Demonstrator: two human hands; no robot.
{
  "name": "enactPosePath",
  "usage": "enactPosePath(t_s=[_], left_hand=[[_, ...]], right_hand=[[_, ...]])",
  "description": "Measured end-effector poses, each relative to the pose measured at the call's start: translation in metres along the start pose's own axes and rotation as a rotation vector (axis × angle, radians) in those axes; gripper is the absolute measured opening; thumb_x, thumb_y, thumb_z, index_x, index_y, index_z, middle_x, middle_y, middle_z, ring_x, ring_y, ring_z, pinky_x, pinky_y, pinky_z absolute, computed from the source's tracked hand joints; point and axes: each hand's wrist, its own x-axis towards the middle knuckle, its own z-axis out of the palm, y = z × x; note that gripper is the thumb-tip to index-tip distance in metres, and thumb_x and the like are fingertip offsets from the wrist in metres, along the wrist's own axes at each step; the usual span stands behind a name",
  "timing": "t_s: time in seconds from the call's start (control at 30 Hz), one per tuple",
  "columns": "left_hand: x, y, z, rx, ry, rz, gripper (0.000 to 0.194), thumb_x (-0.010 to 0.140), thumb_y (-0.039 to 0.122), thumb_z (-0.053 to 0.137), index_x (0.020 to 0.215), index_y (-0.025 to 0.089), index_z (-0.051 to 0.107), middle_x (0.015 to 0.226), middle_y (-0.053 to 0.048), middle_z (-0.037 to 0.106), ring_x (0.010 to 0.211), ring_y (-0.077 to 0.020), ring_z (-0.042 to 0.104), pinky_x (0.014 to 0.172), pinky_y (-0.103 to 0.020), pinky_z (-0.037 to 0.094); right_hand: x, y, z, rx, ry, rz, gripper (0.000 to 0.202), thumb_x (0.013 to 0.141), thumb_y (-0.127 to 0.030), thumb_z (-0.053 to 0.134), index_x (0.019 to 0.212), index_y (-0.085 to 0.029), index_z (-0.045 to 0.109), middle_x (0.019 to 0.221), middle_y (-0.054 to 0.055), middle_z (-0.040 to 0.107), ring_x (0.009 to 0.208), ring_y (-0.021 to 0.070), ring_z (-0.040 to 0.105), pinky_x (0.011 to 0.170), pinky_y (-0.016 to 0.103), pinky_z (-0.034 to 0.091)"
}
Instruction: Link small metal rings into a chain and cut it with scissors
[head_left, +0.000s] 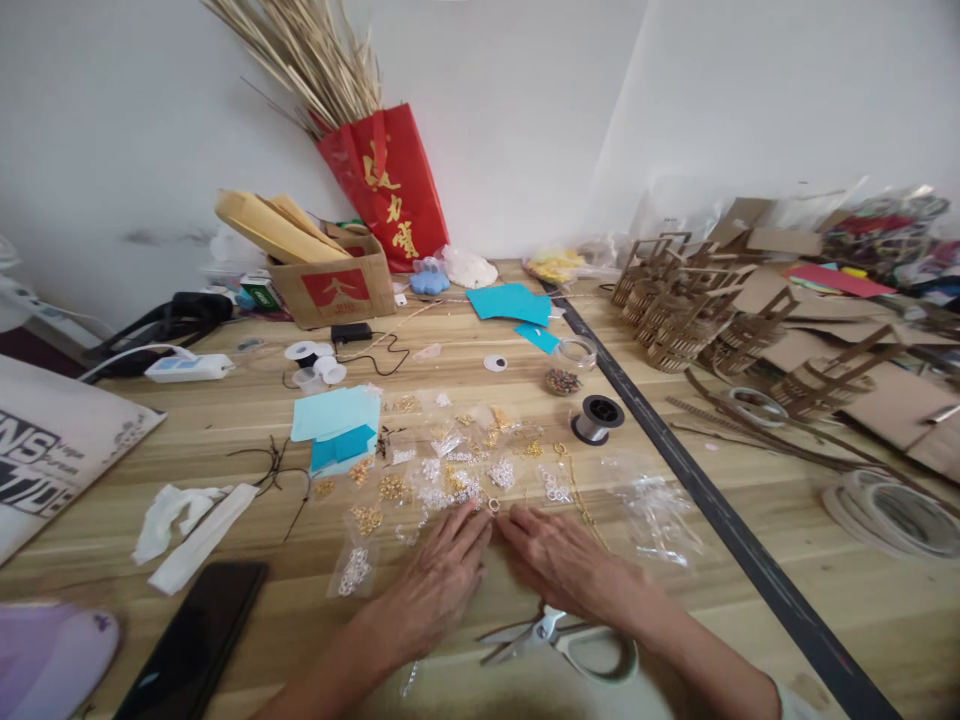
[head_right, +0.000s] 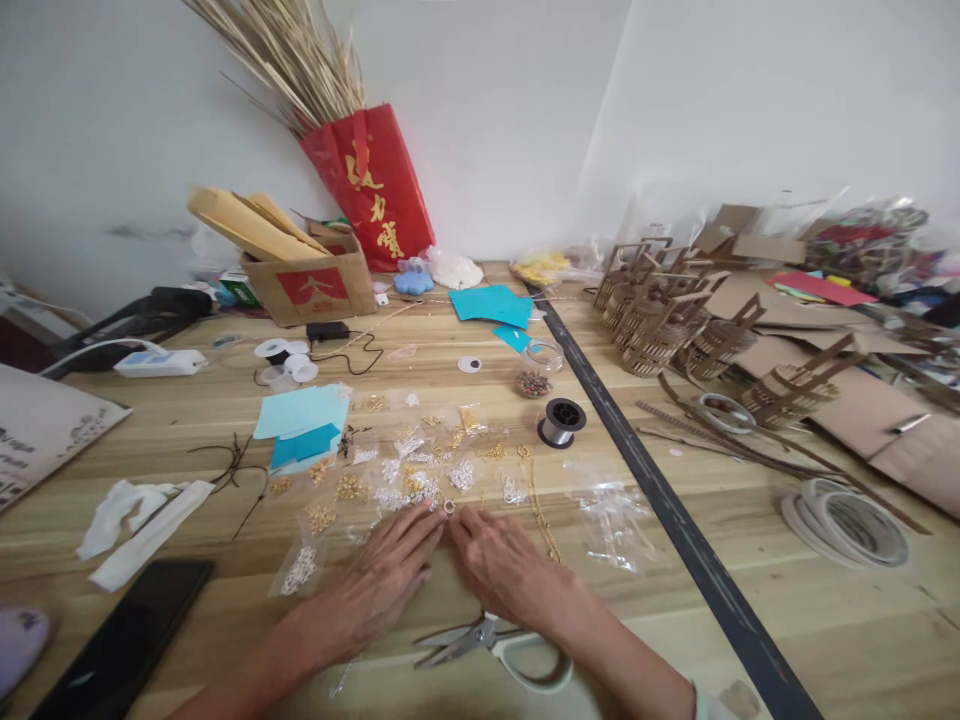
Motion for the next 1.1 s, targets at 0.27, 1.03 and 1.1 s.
enactPosePath(t_s=[0.27,1.03,1.1], left_hand=[[-0.002,-0.004,0.001,-0.002,0.014,-0.015,0.04,0.093,0.019,0.041,0.132,0.012,0.043,0.138,-0.009,0.049,0.134,-0.0265,0.035,0.106,-0.041,0.037],[-0.008,-0.027,0.027,-0.058,0.051,-0.049,0.048,0.092,0.015,0.038,0.14,0.015,0.031,0.146,-0.009,0.039,0.141,-0.0269,0.016,0.109,-0.045,0.03],[-0.008,-0.028,0.029,-0.052,0.042,-0.056,0.048,0.092,0.015,0.038,0.14,0.014,0.031,0.146,-0.009,0.038,0.141,-0.0275,0.017,0.11,-0.045,0.03]], right_hand=[[0.002,0.007,-0.01,0.145,-0.01,0.024,0.015,0.089,-0.016,0.049,0.103,-0.018,0.051,0.095,0.005,0.058,0.08,0.0169,0.059,0.067,0.028,0.042],[0.009,0.002,-0.002,0.059,-0.003,0.034,0.011,0.092,-0.016,0.045,0.102,-0.018,0.05,0.091,0.004,0.058,0.075,0.0176,0.058,0.061,0.028,0.039],[0.009,0.0,-0.004,0.069,0.006,0.027,0.009,0.093,-0.016,0.045,0.1,-0.018,0.05,0.09,0.004,0.059,0.073,0.0164,0.058,0.061,0.027,0.038]])
